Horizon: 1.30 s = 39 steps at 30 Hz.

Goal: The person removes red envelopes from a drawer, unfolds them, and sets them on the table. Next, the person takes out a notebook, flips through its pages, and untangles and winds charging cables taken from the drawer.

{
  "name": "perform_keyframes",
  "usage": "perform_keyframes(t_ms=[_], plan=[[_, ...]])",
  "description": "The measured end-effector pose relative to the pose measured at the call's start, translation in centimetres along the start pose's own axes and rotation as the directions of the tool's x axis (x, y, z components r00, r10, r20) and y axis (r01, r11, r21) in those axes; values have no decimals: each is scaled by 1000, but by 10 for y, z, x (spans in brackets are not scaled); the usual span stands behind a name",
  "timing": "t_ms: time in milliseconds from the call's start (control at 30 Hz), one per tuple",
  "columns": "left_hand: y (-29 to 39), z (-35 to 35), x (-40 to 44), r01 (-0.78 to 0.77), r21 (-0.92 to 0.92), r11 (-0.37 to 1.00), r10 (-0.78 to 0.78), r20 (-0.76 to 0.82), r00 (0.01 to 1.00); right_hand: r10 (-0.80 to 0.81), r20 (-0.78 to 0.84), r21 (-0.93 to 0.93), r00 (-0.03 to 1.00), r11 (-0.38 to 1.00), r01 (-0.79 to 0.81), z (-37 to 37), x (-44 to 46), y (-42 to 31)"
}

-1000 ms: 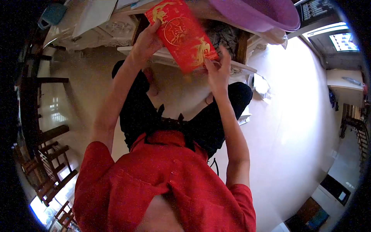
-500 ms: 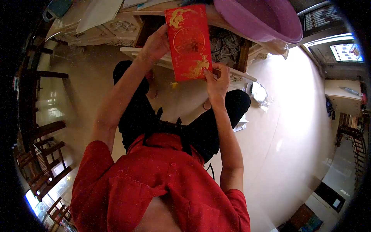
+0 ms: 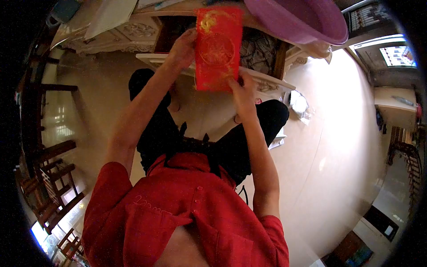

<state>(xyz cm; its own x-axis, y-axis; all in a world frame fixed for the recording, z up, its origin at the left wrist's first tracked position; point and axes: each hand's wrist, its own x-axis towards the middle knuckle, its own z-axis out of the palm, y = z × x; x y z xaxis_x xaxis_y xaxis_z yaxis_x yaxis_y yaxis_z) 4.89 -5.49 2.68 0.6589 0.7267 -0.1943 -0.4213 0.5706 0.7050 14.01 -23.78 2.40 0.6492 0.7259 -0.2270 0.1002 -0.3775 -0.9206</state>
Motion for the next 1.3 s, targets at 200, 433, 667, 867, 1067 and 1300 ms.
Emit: perform_keyframes(t_ms=[200,433,667,867,1067,1300], plan=[[-12,12,-3,-112,87,990,105,86,991,-573,-145,-437,806,768,468,21,-4,-13],[2,30,-18,-439,669,599,251,364,897,-567,-83,-496,820,737,459,35,-16,-48],[13,10,-18,-198,238,951,114,325,939,-519,-69,-28,852,854,519,22,-7,-37],[33,-18,-32,129,51,990,-135,165,977,-467,-84,-137,880,881,454,8,15,-9],[41,2,-50,46,-81,996,-44,28,999,-417,-106,-167,903,902,397,9,19,1],[42,-25,-45,104,-58,993,-108,-71,992,-390,-105,-208,915,908,363,6,24,9]])
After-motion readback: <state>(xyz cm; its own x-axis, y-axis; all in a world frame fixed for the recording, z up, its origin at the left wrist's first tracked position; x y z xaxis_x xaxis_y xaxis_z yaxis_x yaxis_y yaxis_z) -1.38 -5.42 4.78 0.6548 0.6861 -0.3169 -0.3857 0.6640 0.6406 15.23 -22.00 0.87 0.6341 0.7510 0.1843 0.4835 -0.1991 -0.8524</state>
